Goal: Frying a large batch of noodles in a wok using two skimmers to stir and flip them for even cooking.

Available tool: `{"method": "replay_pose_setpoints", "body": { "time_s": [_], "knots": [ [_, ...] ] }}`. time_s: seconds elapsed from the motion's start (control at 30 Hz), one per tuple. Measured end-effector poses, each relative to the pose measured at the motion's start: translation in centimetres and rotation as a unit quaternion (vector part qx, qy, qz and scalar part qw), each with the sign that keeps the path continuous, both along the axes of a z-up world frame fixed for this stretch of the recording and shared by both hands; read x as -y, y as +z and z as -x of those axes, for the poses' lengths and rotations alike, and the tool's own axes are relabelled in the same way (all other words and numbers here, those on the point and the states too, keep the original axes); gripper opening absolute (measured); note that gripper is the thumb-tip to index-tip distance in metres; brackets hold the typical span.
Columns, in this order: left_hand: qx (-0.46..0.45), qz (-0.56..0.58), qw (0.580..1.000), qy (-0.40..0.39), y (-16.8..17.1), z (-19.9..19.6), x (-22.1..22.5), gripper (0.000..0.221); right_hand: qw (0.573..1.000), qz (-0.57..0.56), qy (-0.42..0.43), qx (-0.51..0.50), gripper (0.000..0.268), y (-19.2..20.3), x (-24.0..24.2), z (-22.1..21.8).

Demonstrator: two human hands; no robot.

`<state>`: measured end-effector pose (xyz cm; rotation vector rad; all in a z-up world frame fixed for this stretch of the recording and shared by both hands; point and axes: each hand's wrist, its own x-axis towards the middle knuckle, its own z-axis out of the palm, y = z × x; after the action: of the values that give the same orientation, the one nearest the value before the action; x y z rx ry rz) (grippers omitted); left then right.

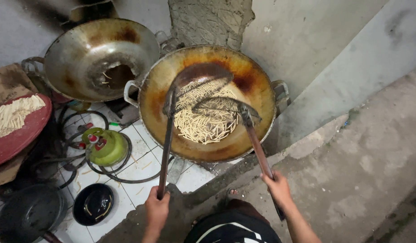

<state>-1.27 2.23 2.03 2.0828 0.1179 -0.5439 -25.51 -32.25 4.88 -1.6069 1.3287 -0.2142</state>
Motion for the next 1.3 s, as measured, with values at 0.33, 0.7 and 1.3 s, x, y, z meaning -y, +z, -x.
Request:
{"method": "replay_pose_setpoints", "body": {
  "time_s": [0.33, 0.7, 1.3],
  "knots": [
    [-0.006, 0.055, 0.998, 0.034, -5.4, 0.9, -2.3, 0.013, 0.975, -0.095, -0.111, 0.165, 0.019, -3.3, -3.5, 7.0],
    [-0.045, -0.007, 0.995, 0.090, -11.7, 0.9, -7.6, 0.022, 0.937, -0.220, -0.157, 0.220, 0.033, -5.7, -3.6, 8.5],
    [-0.009, -0.047, 0.994, 0.100, -15.6, -1.7, -8.3, 0.018, 0.919, -0.261, -0.135, 0.262, 0.029, -10.8, -2.0, 10.3]
  ]
}}
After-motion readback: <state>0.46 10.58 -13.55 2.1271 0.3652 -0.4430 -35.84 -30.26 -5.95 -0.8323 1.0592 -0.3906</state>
